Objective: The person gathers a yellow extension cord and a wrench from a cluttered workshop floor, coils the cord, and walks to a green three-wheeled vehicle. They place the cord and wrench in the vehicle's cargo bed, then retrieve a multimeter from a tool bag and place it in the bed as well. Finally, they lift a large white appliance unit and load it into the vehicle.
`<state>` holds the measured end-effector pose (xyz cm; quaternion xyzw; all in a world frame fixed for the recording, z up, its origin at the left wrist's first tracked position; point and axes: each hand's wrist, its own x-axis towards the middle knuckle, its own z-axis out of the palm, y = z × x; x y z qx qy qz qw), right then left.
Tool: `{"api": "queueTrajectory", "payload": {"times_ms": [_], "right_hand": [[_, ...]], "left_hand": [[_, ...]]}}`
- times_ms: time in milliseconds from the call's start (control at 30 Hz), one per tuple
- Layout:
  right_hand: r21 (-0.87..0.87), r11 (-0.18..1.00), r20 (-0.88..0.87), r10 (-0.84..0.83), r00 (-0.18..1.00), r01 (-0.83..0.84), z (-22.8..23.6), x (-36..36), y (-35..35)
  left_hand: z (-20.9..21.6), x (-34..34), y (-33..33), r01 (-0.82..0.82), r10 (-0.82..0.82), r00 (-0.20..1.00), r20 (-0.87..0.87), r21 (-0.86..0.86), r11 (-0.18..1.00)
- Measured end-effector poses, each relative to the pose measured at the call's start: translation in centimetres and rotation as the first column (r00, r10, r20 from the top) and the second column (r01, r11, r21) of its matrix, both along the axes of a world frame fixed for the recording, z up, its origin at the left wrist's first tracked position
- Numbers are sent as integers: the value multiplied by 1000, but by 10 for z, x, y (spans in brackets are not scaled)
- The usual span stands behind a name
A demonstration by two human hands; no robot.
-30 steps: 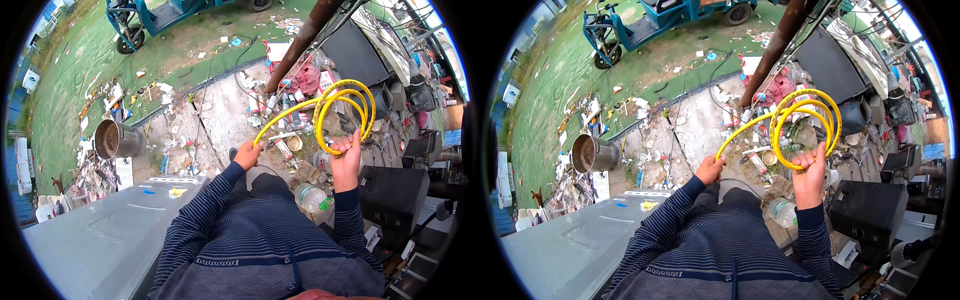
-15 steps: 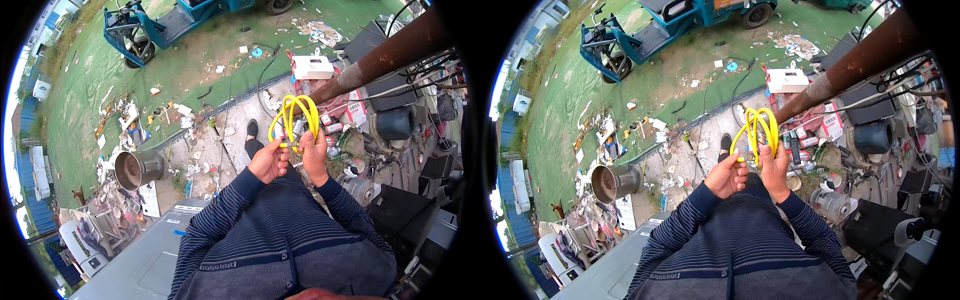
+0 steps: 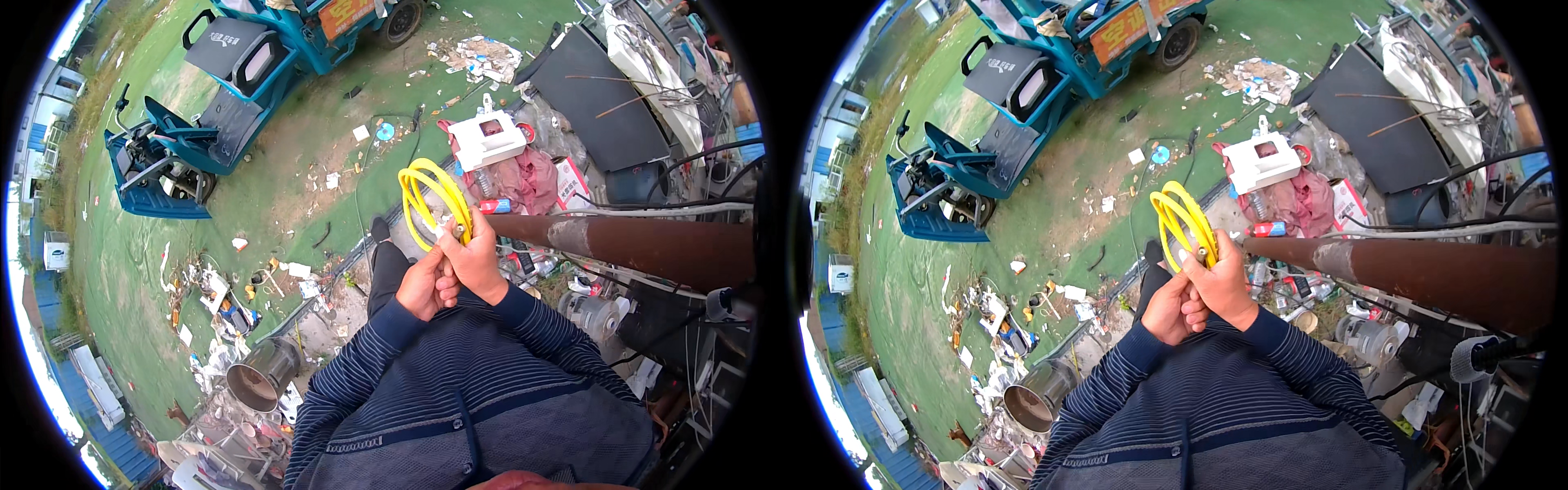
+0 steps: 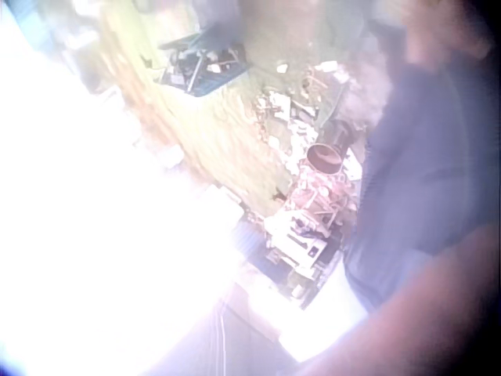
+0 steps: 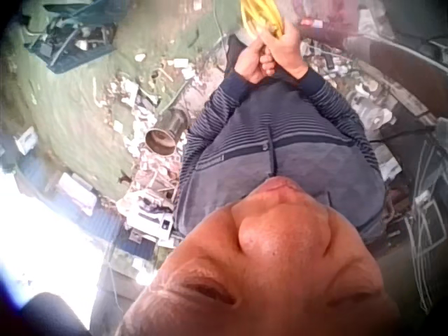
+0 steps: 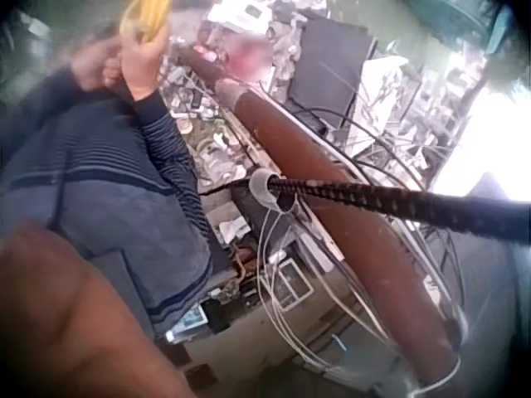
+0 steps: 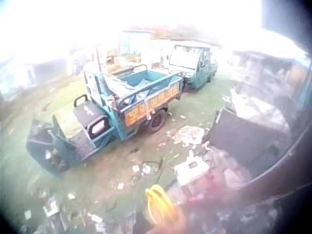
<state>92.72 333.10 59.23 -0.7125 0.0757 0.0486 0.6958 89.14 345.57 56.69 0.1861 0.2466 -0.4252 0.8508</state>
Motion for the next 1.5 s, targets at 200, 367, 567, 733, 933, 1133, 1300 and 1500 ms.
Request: {"api": "queueTrajectory", "payload": {"times_ms": [200,367,567,733,933,1133,1300,1500], "right_hand": [[-54,990,-31,-135,990,133,-34,126,-4],[-13,963,-111,-268,957,269,-14,227,4],[169,898,-146,-385,911,406,14,328,-5],[428,800,-280,-326,903,421,24,437,-42],[498,690,-294,-436,851,526,-27,614,-114],[469,689,-143,-558,817,553,-44,823,-215],[489,758,-108,-439,892,432,-28,951,-314],[475,761,-118,-442,889,441,-32,1042,-409]], "left_hand": [[-13,137,24,-9,-238,859,453,478,878],[16,272,33,-80,-336,722,604,556,828],[34,400,21,-94,-650,308,695,702,706],[33,502,-17,-16,-710,87,699,713,701],[-9,668,-93,-26,-719,83,690,722,691],[-47,856,-213,-87,-542,369,755,608,789],[-15,996,-297,-10,-576,361,733,621,784],[-5,1102,-389,195,-575,348,740,543,817]]}}
